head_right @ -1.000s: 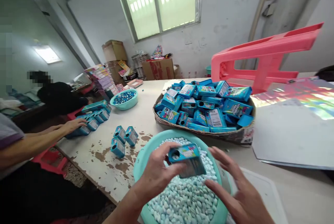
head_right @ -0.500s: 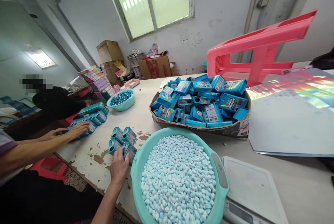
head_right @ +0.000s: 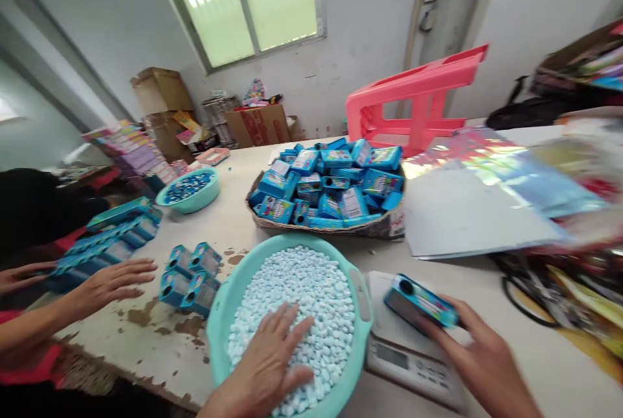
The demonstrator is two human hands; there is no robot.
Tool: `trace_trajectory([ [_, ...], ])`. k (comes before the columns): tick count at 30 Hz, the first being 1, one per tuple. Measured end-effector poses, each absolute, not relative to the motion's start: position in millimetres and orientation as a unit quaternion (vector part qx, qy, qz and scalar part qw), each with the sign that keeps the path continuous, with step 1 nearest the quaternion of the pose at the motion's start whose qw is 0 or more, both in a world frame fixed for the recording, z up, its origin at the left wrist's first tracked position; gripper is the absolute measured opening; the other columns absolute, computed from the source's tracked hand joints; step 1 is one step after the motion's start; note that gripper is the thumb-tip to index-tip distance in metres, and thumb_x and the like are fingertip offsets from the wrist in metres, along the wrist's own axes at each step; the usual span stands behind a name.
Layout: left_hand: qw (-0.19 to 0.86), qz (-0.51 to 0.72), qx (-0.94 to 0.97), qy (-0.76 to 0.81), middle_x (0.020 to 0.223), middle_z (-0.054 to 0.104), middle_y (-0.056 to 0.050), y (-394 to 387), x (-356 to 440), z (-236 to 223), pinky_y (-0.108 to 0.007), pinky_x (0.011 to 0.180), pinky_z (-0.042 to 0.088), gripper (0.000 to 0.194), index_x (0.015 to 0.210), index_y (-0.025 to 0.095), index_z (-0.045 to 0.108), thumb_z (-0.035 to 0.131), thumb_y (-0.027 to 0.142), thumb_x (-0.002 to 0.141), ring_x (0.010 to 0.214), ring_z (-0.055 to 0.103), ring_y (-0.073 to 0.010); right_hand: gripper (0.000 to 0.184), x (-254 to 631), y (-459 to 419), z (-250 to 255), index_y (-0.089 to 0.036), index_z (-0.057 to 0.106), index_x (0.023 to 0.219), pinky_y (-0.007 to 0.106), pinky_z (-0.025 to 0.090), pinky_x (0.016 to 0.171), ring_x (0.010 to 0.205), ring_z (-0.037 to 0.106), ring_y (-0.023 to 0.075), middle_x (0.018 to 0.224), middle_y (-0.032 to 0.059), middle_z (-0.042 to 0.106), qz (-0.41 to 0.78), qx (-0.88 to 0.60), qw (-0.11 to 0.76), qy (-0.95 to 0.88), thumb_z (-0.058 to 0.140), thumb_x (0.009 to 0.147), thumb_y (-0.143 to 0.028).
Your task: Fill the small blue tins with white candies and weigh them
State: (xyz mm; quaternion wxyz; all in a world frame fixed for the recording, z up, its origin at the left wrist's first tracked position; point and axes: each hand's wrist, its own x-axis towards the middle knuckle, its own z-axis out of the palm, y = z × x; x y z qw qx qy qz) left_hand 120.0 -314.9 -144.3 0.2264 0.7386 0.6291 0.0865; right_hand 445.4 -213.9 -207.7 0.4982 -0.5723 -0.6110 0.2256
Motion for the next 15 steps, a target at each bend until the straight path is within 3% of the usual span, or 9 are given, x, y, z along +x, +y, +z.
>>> trace_trajectory([
  [1,0.23,0.061,0.743,0.625,0.146,0.038,-0.009,-313.8,125.5,-148.8,-0.056,0.108,0.027,0.062,0.138,0.034,0.04,0.056,0.052,0.081,0.134,0.032,-0.035,0.044,447.7,-209.7,-205.0,-0.03,0.069,0.09,0.034,0.049,0.049,0.061,0.062,0.023,0.086,0.0069,0.069,0.238,-0.571,0.466,-0.633,0.072,0.062,-0.063],
  [3,0.201,0.034,0.742,0.639,0.146,0.039,-0.008,-310.5,128.9,-156.6,-0.055,0.108,0.028,0.058,0.139,0.034,0.039,0.05,0.05,0.085,0.134,0.032,-0.0335,0.044,451.6,-205.9,-199.3,-0.027,0.065,0.099,0.038,0.054,0.072,0.082,0.064,0.0255,0.096,0.0053,0.068,0.259,-0.565,0.449,-0.642,0.068,0.069,-0.059],
  [6,0.133,0.016,0.745,0.653,0.139,0.048,-0.008,-304.2,126.0,-165.0,-0.052,0.102,0.036,0.052,0.136,0.032,0.044,0.045,0.049,0.087,0.127,0.041,-0.0312,0.058,460.1,-210.4,-196.4,-0.026,0.051,0.124,0.041,0.049,0.091,0.111,0.056,0.0256,0.124,0.0078,0.057,0.315,-0.556,0.463,-0.615,0.067,0.074,-0.051],
  [9,0.072,0.015,0.761,0.644,0.129,0.056,-0.009,-301.7,123.6,-170.9,-0.049,0.095,0.041,0.05,0.131,0.027,0.05,0.044,0.051,0.088,0.119,0.048,-0.0306,0.057,476.2,-224.4,-202.6,-0.023,0.047,0.126,0.043,0.049,0.091,0.11,0.057,0.0252,0.13,0.0118,0.052,0.343,-0.589,0.507,-0.528,0.063,0.079,-0.051],
  [15,-0.02,0.048,0.795,0.604,0.116,0.06,-0.01,-302.5,121.7,-177.2,-0.044,0.086,0.045,0.046,0.122,0.02,0.052,0.046,0.049,0.088,0.104,0.054,-0.0283,0.051,506.1,-260.0,-222.2,-0.02,0.059,0.112,0.041,0.048,0.087,0.1,0.059,0.025,0.116,0.0106,0.062,0.324,-0.69,0.508,-0.401,0.063,0.076,-0.056],
])
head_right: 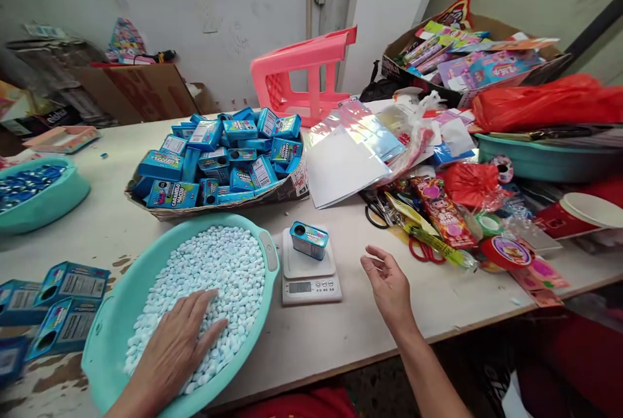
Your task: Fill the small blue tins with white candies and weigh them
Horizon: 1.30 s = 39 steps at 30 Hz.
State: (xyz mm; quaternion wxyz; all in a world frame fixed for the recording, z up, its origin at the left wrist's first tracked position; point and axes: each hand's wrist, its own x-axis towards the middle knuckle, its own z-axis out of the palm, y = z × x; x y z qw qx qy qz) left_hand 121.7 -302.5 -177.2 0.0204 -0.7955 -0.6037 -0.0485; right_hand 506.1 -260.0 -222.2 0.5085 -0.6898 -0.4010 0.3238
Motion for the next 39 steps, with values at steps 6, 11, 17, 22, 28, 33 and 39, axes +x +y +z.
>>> trace_trajectory([
  [6,0.043,-0.057,-0.815,-0.575,0.094,0.06,-0.008,-299.7,123.2,-171.0,-0.041,0.076,0.046,0.03,0.102,0.019,0.056,0.047,0.044,0.089,0.086,0.056,-0.0262,0.048,507.5,-271.4,-228.4,-0.019,0.061,0.107,0.04,0.047,0.086,0.097,0.06,0.0243,0.11,0.0105,0.064,0.322,-0.689,0.517,-0.393,0.065,0.075,-0.055],
  [11,0.053,-0.083,-0.823,-0.559,0.089,0.06,-0.006,-300.5,120.2,-171.4,-0.037,0.072,0.047,0.019,0.094,0.02,0.055,0.044,0.036,0.092,0.085,0.058,-0.0244,0.047,499.5,-263.1,-227.4,-0.018,0.061,0.106,0.043,0.046,0.091,0.099,0.059,0.0253,0.108,0.0108,0.064,0.332,-0.673,0.522,-0.406,0.065,0.075,-0.053],
  [17,0.016,-0.166,-0.789,-0.591,0.094,0.063,-0.004,-300.8,112.7,-178.5,-0.03,0.071,0.048,0.019,0.098,0.023,0.058,0.043,0.033,0.092,0.088,0.061,-0.0208,0.04,480.5,-247.8,-218.0,-0.02,0.06,0.108,0.045,0.044,0.094,0.103,0.059,0.0254,0.114,0.0111,0.061,0.353,-0.626,0.543,-0.434,0.057,0.083,-0.051],
  [22,-0.26,-0.327,-0.588,-0.693,0.087,0.063,-0.003,-293.0,104.4,-154.7,-0.026,0.065,0.048,0.025,0.087,0.022,0.062,0.06,0.047,0.079,0.08,0.06,-0.0184,0.056,453.3,-227.1,-209.6,-0.023,0.053,0.121,0.043,0.045,0.095,0.112,0.053,0.0259,0.124,0.0094,0.055,0.32,-0.574,0.527,-0.539,0.071,0.073,-0.046],
  [28,-0.617,-0.555,-0.14,-0.54,0.065,0.049,0.002,-279.2,105.3,-127.0,-0.013,0.033,0.025,0.025,0.086,0.018,0.057,0.063,0.041,0.079,0.044,0.038,-0.0048,0.039,429.3,-213.4,-177.9,-0.02,0.061,0.104,0.038,0.051,0.081,0.085,0.061,0.0216,0.095,0.0049,0.065,0.35,-0.564,0.519,-0.539,0.072,0.073,-0.041],
  [33,-0.648,-0.623,-0.062,-0.434,0.05,0.031,0.006,-266.5,126.6,-98.4,-0.014,0.03,0.017,0.033,0.064,0.016,0.046,0.043,0.03,0.093,0.034,0.026,-0.0032,0.034,396.4,-237.5,-120.6,-0.024,0.059,0.107,0.029,0.05,0.075,0.085,0.06,0.0182,0.097,0.0021,0.063,0.327,-0.468,0.544,-0.615,0.073,0.077,-0.03],
  [39,-0.576,-0.702,-0.177,-0.379,0.049,0.033,0.006,-257.3,168.6,-43.5,-0.015,0.033,0.02,0.037,0.061,0.016,0.044,0.048,0.037,0.091,0.036,0.028,-0.0037,0.033,337.2,-259.8,-108.6,-0.024,0.058,0.109,0.031,0.047,0.081,0.093,0.059,0.0201,0.099,0.0022,0.064,0.317,-0.367,0.458,-0.745,0.07,0.078,-0.02],
])
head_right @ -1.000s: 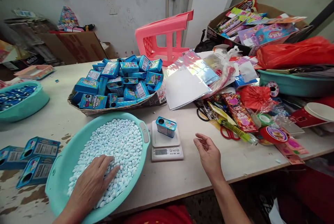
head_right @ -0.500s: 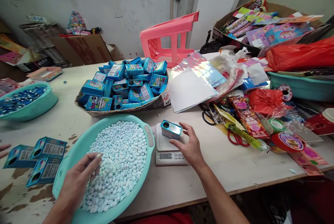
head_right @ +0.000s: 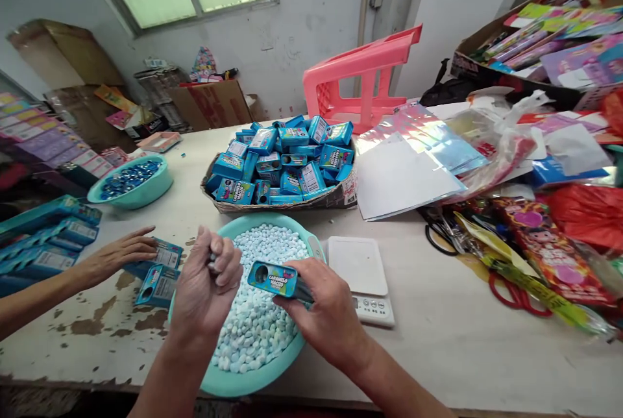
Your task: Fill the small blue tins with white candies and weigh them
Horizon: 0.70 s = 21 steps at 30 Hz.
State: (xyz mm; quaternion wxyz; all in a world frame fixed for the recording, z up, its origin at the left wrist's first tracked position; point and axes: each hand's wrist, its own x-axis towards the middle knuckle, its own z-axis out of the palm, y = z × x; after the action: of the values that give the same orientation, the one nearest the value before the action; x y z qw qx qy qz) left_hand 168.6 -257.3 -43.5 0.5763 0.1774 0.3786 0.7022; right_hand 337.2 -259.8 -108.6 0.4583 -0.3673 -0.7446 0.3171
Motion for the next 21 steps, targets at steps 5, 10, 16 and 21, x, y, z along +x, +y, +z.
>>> trace_trajectory([
  [5,0.503,0.706,0.249,0.432,0.05,0.042,0.003,-252.9,180.7,-50.9,-0.018,0.044,0.034,0.045,0.056,0.016,0.043,0.06,0.049,0.081,0.049,0.046,-0.0085,0.029,320.5,-262.5,-113.8,-0.023,0.058,0.103,0.033,0.047,0.077,0.089,0.06,0.0216,0.096,0.0028,0.064,0.332,-0.367,0.434,-0.752,0.071,0.077,-0.02],
  [10,0.47,0.725,0.253,0.434,0.051,0.037,0.005,-250.5,181.1,-58.7,-0.019,0.049,0.038,0.045,0.057,0.017,0.041,0.061,0.05,0.08,0.049,0.041,-0.007,0.027,319.9,-261.0,-110.7,-0.023,0.06,0.101,0.034,0.048,0.077,0.087,0.059,0.0228,0.094,0.0038,0.065,0.335,-0.381,0.42,-0.752,0.071,0.077,-0.022],
  [16,0.481,0.715,0.252,0.44,0.052,0.033,0.006,-251.9,173.2,-53.7,-0.018,0.038,0.019,0.042,0.06,0.017,0.04,0.058,0.049,0.082,0.041,0.024,-0.0043,0.029,328.6,-258.9,-113.1,-0.024,0.061,0.104,0.031,0.05,0.08,0.091,0.061,0.0216,0.099,0.0025,0.066,0.379,-0.393,0.439,-0.714,0.071,0.077,-0.025],
  [21,0.328,0.473,0.514,0.636,0.075,0.061,-0.003,-257.7,134.3,-83.7,-0.027,0.063,0.045,0.027,0.069,0.019,0.058,0.061,0.045,0.078,0.072,0.055,-0.0168,0.032,367.2,-258.9,-119.1,-0.027,0.061,0.106,0.028,0.053,0.08,0.093,0.063,0.0218,0.103,0.0012,0.066,0.395,-0.448,0.484,-0.639,0.071,0.077,-0.037],
])
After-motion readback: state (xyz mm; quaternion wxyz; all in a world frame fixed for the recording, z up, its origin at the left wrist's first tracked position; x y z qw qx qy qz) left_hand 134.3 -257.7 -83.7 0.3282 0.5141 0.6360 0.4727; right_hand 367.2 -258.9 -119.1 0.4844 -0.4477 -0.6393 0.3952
